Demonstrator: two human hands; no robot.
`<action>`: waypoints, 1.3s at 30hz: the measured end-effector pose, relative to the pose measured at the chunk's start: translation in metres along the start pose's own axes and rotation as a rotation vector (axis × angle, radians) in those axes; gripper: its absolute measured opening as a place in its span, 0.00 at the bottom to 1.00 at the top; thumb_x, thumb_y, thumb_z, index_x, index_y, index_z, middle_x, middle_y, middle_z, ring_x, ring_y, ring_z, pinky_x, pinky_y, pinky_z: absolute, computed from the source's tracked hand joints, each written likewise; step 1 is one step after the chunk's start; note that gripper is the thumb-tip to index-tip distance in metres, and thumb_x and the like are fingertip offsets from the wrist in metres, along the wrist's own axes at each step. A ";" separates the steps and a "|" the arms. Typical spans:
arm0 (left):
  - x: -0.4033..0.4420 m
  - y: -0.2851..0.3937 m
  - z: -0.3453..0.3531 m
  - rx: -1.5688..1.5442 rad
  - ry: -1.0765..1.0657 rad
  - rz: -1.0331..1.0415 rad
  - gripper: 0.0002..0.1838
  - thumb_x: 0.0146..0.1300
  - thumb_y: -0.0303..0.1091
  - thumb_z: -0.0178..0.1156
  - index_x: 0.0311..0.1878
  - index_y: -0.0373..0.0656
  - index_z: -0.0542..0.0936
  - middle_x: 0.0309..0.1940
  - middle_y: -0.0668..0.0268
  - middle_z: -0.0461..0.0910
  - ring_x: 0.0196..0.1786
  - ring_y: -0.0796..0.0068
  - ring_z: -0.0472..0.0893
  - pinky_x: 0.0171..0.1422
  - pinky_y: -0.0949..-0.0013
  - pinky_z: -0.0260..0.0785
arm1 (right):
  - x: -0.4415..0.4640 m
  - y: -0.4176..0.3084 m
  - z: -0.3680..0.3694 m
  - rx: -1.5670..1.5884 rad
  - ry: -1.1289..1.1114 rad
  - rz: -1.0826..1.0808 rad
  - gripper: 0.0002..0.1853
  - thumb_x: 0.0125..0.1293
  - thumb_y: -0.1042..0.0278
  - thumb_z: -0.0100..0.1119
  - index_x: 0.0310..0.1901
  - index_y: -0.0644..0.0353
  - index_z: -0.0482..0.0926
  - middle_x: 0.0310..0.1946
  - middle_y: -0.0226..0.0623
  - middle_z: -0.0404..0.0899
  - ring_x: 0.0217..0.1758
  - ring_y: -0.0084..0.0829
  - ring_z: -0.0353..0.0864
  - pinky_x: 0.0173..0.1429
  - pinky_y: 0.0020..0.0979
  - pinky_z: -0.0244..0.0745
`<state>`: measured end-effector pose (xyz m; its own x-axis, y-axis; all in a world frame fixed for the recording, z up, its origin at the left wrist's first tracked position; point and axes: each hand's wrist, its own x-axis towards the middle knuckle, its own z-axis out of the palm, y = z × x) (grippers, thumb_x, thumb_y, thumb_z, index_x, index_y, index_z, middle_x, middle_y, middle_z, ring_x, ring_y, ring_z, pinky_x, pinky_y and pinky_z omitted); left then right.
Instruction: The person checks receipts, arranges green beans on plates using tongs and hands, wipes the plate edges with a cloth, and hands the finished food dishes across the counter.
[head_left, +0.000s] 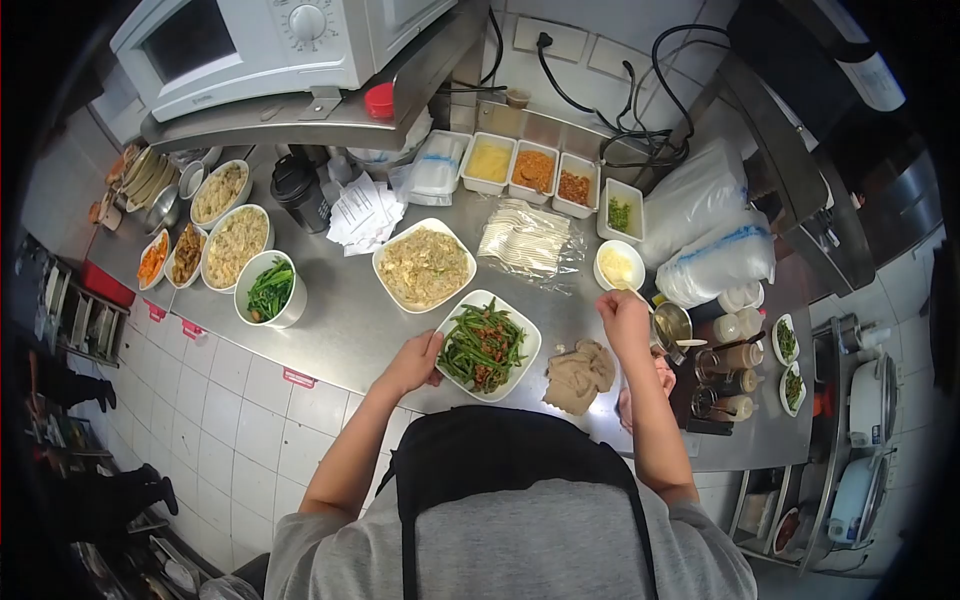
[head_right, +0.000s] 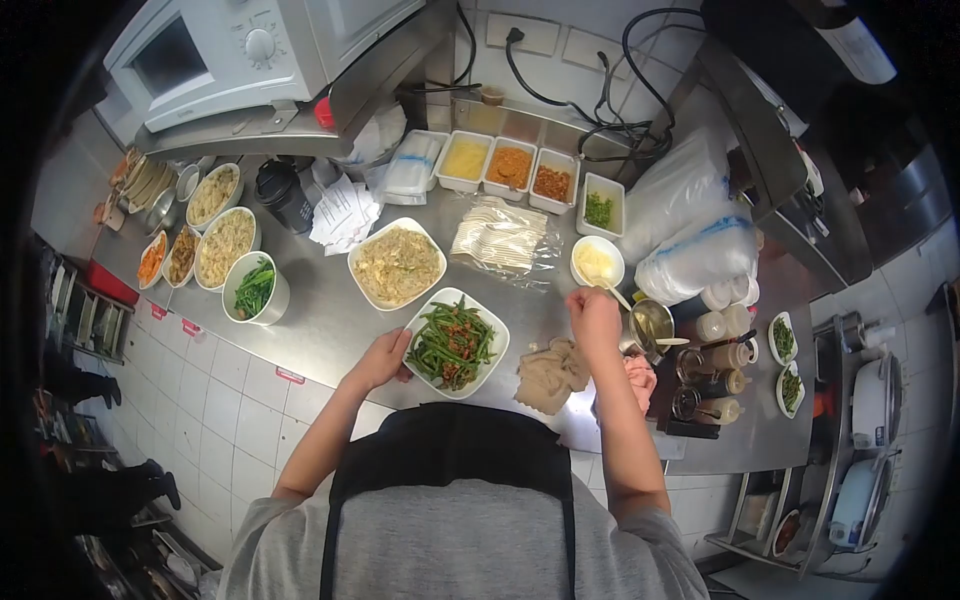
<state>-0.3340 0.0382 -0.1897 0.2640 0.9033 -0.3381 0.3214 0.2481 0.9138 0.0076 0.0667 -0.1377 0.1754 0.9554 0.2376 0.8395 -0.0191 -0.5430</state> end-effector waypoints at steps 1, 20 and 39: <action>-0.001 0.003 0.000 0.049 0.004 0.017 0.21 0.72 0.44 0.38 0.37 0.33 0.72 0.17 0.58 0.75 0.17 0.69 0.77 0.24 0.68 0.72 | -0.002 0.002 0.001 -0.137 -0.083 0.052 0.12 0.50 0.63 0.65 0.30 0.63 0.81 0.27 0.48 0.80 0.32 0.43 0.81 0.39 0.42 0.74; 0.003 0.006 -0.018 0.160 0.020 0.053 0.20 0.72 0.41 0.38 0.36 0.33 0.71 0.15 0.58 0.74 0.15 0.70 0.75 0.23 0.68 0.69 | -0.044 0.025 0.073 0.148 -0.063 -0.245 0.22 0.47 0.84 0.48 0.45 0.58 0.80 0.50 0.41 0.76 0.57 0.43 0.69 0.62 0.38 0.64; 0.022 -0.018 -0.027 0.230 -0.121 0.062 0.21 0.73 0.46 0.38 0.40 0.37 0.71 0.21 0.64 0.74 0.17 0.75 0.74 0.20 0.73 0.67 | -0.337 0.049 -0.088 0.787 0.439 0.790 0.05 0.49 0.74 0.70 0.29 0.61 0.83 0.35 0.29 0.76 0.39 0.22 0.74 0.43 0.23 0.70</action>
<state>-0.3585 0.0633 -0.2074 0.3924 0.8624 -0.3198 0.4956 0.0946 0.8634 0.0348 -0.2825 -0.1735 0.7896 0.5760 -0.2118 -0.0973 -0.2233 -0.9699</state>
